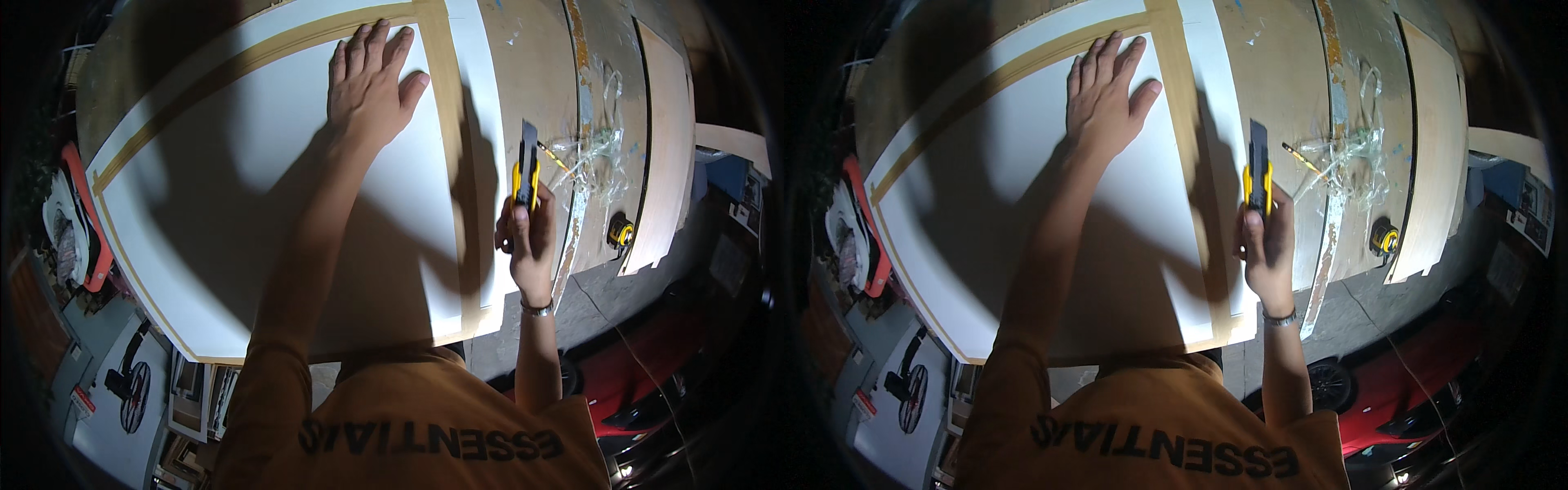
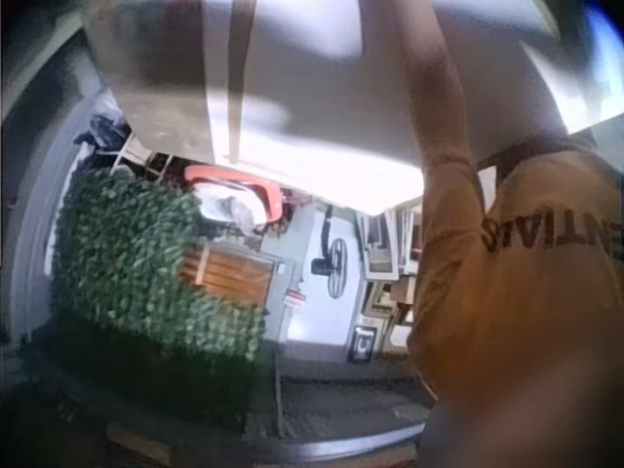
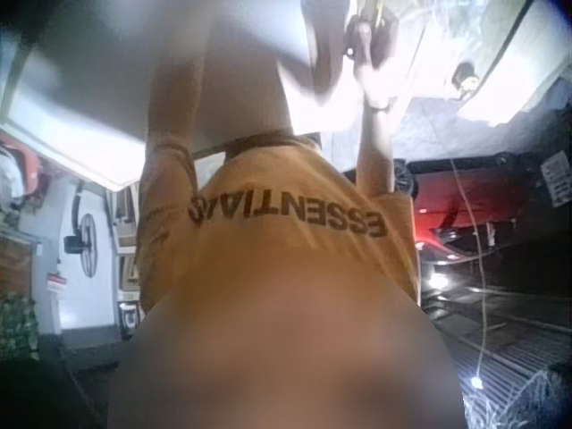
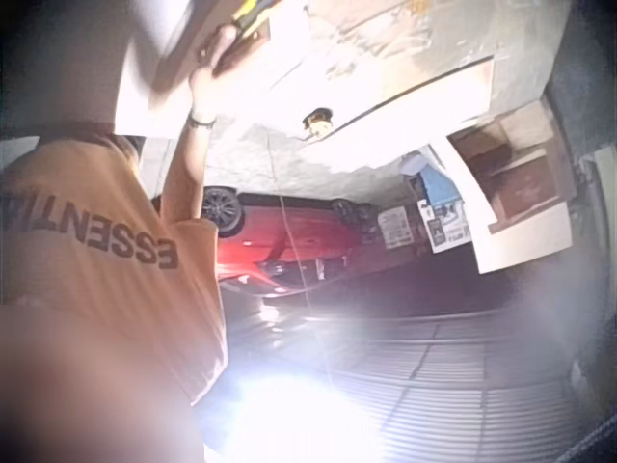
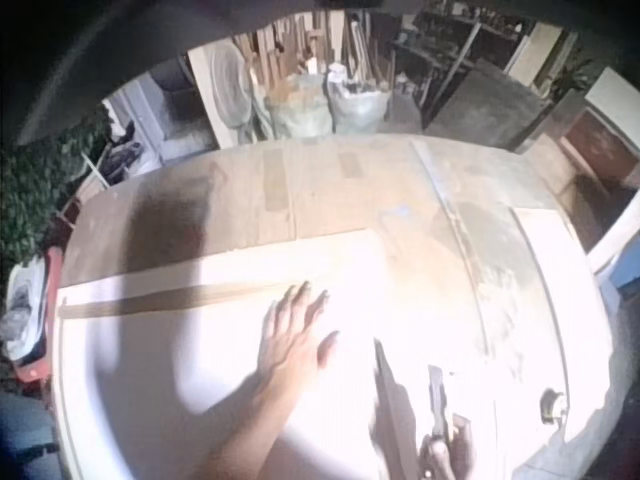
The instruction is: The person assembles a picture frame by attaching wooden strips to a large printed image using a utility knife to trim excess material. They handle the printed image, wooden strips, and a utility knife, then place the assembled frame on a table.
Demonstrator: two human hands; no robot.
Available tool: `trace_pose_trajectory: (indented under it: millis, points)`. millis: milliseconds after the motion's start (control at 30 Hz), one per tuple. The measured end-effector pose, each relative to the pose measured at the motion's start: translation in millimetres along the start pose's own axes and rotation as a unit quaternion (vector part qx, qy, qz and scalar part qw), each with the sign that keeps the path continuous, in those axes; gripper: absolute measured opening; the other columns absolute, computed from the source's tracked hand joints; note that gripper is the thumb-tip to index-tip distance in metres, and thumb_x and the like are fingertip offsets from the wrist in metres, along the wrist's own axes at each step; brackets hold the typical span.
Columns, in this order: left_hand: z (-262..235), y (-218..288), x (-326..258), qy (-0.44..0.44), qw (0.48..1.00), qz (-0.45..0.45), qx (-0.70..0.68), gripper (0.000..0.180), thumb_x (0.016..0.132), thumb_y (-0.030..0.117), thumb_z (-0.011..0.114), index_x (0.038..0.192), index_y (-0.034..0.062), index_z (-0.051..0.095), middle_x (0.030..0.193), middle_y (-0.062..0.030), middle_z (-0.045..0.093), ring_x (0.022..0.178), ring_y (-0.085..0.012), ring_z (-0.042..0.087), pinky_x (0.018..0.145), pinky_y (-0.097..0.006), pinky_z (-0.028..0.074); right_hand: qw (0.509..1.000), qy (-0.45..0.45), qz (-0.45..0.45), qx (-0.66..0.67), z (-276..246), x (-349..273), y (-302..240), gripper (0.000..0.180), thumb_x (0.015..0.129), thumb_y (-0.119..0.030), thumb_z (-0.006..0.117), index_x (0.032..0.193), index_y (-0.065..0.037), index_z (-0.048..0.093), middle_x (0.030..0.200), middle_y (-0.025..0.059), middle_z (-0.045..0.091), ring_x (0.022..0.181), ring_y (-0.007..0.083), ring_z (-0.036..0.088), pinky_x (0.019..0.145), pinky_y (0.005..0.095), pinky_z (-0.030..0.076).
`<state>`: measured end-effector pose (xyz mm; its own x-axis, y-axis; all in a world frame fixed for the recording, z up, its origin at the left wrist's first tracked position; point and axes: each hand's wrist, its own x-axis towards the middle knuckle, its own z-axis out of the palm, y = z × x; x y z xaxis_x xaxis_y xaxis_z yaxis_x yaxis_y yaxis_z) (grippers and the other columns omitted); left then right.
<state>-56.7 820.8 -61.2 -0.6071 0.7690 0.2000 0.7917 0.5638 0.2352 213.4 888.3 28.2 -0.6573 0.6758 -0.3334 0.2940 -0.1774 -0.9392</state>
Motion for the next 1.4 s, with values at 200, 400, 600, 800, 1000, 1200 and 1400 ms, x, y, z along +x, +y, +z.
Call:
trace_pose_trajectory:
  millis: [200, 400, 600, 800, 1000, 1200, 1400]
  points:
    - [-0.2, -0.7, 2.5, 0.006, 1.0, 0.009, -0.009, 0.067, 0.096, 0.055, 0.052, 0.153, 0.0211, 0.04, 0.159, -0.0126, 0.033, 0.147, -0.0328, 0.028, 0.121, -0.051, 0.016, 0.994, 0.018, 0.006, 0.11, 32.0, 56.1, -5.6, 0.035, 0.105, -0.026, 0.054, 0.133, -0.009, 0.042, 0.081, 0.0009, 0.055, 0.058, 0.005, 0.05, 0.047, 0.0187, 0.039]
    - [-13.4, 5.3, 8.4, 0.026, 0.998, 0.012, -0.056, 0.072, 0.088, 0.059, 0.062, 0.149, 0.0248, 0.046, 0.15, -0.016, 0.041, 0.141, -0.035, 0.035, 0.116, -0.054, 0.023, 0.995, 0.034, 0.019, 0.095, 48.7, 81.8, -14.6, 0.029, 0.106, -0.023, 0.052, 0.13, -0.007, 0.046, 0.08, 0.0031, 0.055, 0.054, 0.0082, 0.054, 0.046, 0.0226, 0.044]
    - [-7.4, 1.0, 17.2, 0.036, 0.998, 0.013, -0.049, 0.066, 0.089, 0.049, 0.064, 0.146, 0.0193, 0.049, 0.143, -0.013, 0.045, 0.133, -0.0325, 0.04, 0.11, -0.051, 0.028, 0.988, 0.027, -0.019, -0.149, 60.3, 116.3, -24.9, 0.023, 0.103, -0.012, 0.052, 0.124, -0.005, 0.045, 0.068, 0.0136, 0.06, 0.056, 0.0229, 0.063, 0.049, 0.0365, 0.047]
    - [-5.2, -2.9, 16.4, 0.038, 0.997, -0.009, -0.073, 0.063, 0.09, 0.027, 0.065, 0.147, 0.0108, 0.045, 0.144, -0.0101, 0.045, 0.135, -0.0289, 0.041, 0.113, -0.047, 0.028, 0.91, 0.033, -0.175, -0.374, 91.0, 167.7, -25.6, 0.03, 0.099, -0.012, 0.053, 0.126, 0.002, 0.05, 0.076, 0.0281, 0.065, 0.071, 0.0458, 0.066, 0.058, 0.0495, 0.052]
    - [-9.7, -1.9, 16.3, 0.002, 0.998, -0.025, -0.06, 0.068, 0.084, 0.016, 0.068, 0.148, 0.0096, 0.043, 0.146, -0.0091, 0.045, 0.136, -0.029, 0.041, 0.114, -0.046, 0.027, 0.87, 0.042, -0.183, -0.457, 107.3, 190.5, -18.6, 0.043, 0.09, -0.009, 0.056, 0.132, -0.003, 0.054, 0.077, 0.0252, 0.068, 0.072, 0.0433, 0.069, 0.064, 0.0493, 0.056]
    - [-13.4, -2.1, 17.8, 0.004, 0.994, -0.036, -0.099, 0.075, 0.076, 0.007, 0.069, 0.147, 0.009, 0.044, 0.146, -0.0088, 0.045, 0.136, -0.0297, 0.04, 0.113, -0.046, 0.028, 0.863, 0.039, -0.17, -0.473, 108.0, 192.7, -19.1, 0.045, 0.089, -0.009, 0.056, 0.133, -0.008, 0.057, 0.078, 0.0245, 0.068, 0.075, 0.0427, 0.069, 0.068, 0.0505, 0.057]
    - [-13.3, -4.0, 17.0, -0.008, 0.996, -0.035, -0.085, 0.073, 0.075, 0.008, 0.068, 0.145, 0.0082, 0.046, 0.144, -0.0073, 0.046, 0.133, -0.0272, 0.042, 0.112, -0.046, 0.029, 0.861, 0.044, -0.171, -0.477, 105.7, 193.3, -19.3, 0.041, 0.09, -0.007, 0.053, 0.13, -0.01, 0.062, 0.08, 0.0242, 0.068, 0.076, 0.042, 0.069, 0.069, 0.0492, 0.057]
